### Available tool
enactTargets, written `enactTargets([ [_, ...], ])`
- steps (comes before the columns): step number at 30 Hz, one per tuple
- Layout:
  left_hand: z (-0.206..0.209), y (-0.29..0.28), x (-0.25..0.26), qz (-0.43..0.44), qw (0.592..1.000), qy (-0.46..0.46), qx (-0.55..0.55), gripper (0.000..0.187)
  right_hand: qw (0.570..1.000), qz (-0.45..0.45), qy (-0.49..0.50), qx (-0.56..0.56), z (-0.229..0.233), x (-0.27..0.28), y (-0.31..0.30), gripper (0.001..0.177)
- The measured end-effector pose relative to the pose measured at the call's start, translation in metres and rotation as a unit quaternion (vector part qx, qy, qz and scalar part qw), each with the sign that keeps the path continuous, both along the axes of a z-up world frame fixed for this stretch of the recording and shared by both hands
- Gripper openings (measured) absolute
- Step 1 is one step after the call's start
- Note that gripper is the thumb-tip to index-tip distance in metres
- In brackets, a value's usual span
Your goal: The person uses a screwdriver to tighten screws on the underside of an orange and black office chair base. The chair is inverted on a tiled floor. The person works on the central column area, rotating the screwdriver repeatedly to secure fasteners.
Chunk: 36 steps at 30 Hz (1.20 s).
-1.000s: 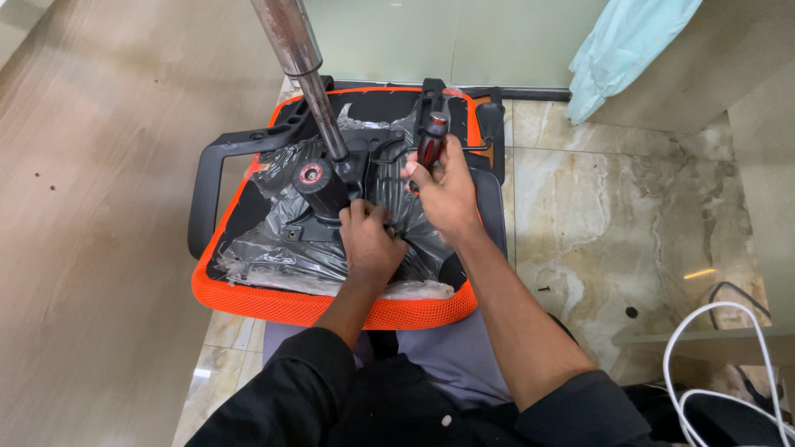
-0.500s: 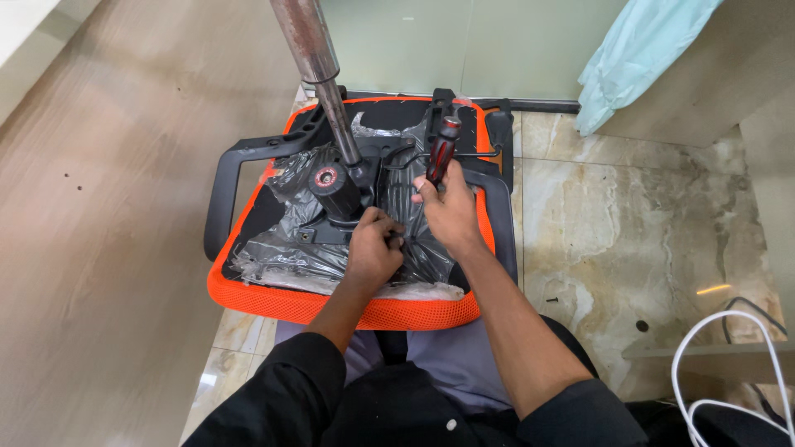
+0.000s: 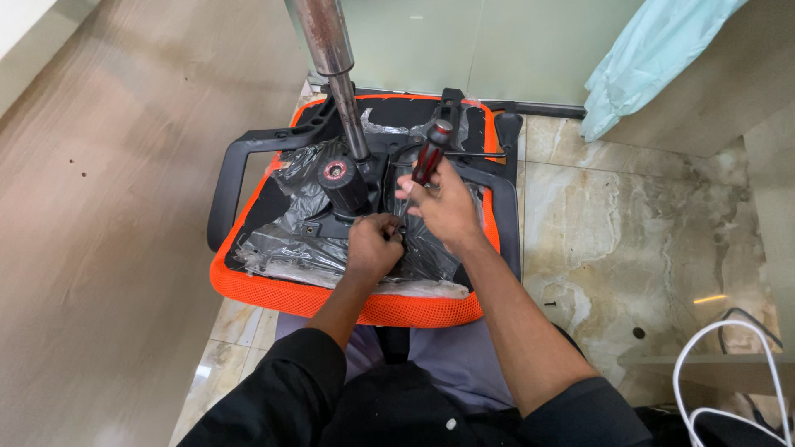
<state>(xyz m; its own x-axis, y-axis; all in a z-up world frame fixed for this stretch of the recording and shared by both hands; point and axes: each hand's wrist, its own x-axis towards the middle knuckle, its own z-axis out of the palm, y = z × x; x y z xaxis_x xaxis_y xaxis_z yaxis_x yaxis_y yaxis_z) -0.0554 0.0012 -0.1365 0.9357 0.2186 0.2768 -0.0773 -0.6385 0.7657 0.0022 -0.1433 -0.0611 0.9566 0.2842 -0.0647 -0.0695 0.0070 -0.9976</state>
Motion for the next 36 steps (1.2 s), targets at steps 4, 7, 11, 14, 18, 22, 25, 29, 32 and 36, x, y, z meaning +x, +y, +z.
enactTargets([
  [4, 0.005, -0.003, -0.002, -0.015, 1.0, 0.019, -0.019, 0.022, 0.999, -0.025, 0.023, -0.001, -0.009, -0.004, -0.006, 0.044],
  [7, 0.007, -0.003, -0.002, -0.019, 0.998, 0.062, -0.004, 0.021, 0.998, -0.037, -0.044, 0.016, -0.012, -0.004, -0.011, 0.049],
  [11, 0.007, -0.004, 0.0, -0.026, 0.998, 0.05, 0.042, 0.016, 0.99, -0.059, -0.118, -0.058, -0.01, -0.004, -0.016, 0.057],
  [14, 0.005, -0.004, 0.0, -0.019, 0.998, 0.051, 0.042, 0.016, 0.989, -0.083, -0.084, -0.094, -0.008, -0.004, -0.014, 0.056],
  [18, 0.009, -0.006, -0.001, -0.023, 0.998, 0.031, 0.039, 0.021, 0.997, -0.048, -0.052, -0.03, -0.004, -0.001, -0.018, 0.052],
  [22, 0.013, -0.005, -0.003, -0.021, 0.998, 0.058, 0.02, 0.031, 0.997, -0.003, 0.033, 0.069, -0.002, 0.004, -0.026, 0.048],
  [25, 0.014, -0.006, -0.004, -0.033, 0.998, 0.046, 0.029, 0.03, 0.999, -0.041, -0.008, 0.014, 0.001, -0.002, -0.027, 0.049],
  [29, 0.009, -0.005, -0.003, -0.05, 0.997, -0.03, 0.047, 0.029, 0.988, -0.095, -0.108, -0.058, 0.006, -0.012, -0.023, 0.047],
  [32, 0.003, -0.004, 0.0, -0.06, 0.996, -0.01, 0.062, 0.028, 0.981, -0.121, -0.101, -0.11, 0.004, -0.016, -0.018, 0.046],
  [36, -0.003, -0.006, 0.004, -0.047, 0.991, 0.045, 0.114, 0.023, 0.998, -0.025, -0.031, 0.058, 0.001, -0.007, -0.022, 0.037],
])
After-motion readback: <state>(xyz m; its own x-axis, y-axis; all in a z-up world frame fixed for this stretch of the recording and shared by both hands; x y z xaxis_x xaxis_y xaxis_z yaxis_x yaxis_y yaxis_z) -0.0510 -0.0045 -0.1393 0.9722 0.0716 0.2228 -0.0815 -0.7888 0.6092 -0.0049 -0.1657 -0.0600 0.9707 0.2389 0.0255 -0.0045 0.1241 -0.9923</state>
